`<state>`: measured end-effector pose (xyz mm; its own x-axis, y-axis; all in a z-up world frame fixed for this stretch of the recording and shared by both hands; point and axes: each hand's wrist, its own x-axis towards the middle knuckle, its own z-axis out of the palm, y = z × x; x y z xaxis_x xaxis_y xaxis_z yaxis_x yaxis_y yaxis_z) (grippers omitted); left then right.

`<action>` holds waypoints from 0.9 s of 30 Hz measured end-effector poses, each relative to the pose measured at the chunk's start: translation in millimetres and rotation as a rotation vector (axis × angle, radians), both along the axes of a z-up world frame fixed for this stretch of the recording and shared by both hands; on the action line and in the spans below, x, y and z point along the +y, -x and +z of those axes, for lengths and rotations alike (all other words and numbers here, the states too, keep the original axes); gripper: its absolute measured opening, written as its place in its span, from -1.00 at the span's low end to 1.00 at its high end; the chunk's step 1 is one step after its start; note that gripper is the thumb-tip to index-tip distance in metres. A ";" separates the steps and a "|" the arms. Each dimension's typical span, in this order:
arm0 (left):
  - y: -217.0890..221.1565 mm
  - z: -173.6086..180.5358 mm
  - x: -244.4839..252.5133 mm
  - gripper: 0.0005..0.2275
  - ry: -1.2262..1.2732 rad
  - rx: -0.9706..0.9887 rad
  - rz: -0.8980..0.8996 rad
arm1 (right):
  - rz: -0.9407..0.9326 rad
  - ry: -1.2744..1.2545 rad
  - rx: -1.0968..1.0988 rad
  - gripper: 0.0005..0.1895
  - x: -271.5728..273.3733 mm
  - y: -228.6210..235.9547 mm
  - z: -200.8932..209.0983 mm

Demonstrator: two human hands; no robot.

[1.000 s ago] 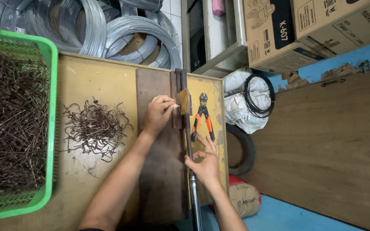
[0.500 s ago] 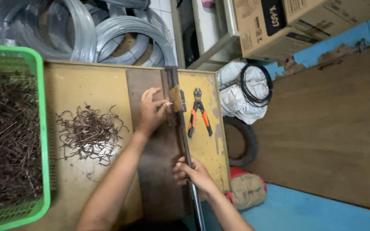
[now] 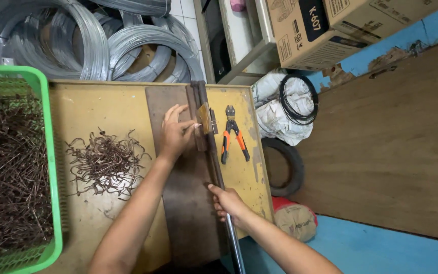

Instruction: Manually bending short metal wires into a U-shape using a jig on a wooden board and collecting them in a green basket.

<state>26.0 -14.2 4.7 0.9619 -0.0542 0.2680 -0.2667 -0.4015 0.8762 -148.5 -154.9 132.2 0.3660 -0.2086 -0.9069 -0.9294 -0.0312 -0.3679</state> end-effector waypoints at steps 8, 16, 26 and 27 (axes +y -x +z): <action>-2.5 1.0 -0.5 -0.94 0.024 0.038 -0.016 | 0.000 -0.026 0.021 -0.45 2.9 -9.7 2.2; -1.9 -2.3 -3.7 -0.96 0.012 0.033 -0.016 | -0.044 0.047 -0.075 -0.59 0.5 -3.3 -13.6; 0.3 15.0 2.3 -0.91 -0.300 -0.133 0.033 | -0.030 0.180 -0.159 -0.63 -5.5 2.2 -54.5; -0.1 21.5 3.2 -0.92 -0.360 -0.121 0.025 | -0.040 0.237 -0.188 -0.62 -7.6 3.7 -69.1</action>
<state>26.1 -11.0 26.1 0.9268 -0.1426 0.3475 -0.3456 -0.6858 0.6405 -152.2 -162.5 63.1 0.5099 -0.4243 -0.7483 -0.8480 -0.1014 -0.5203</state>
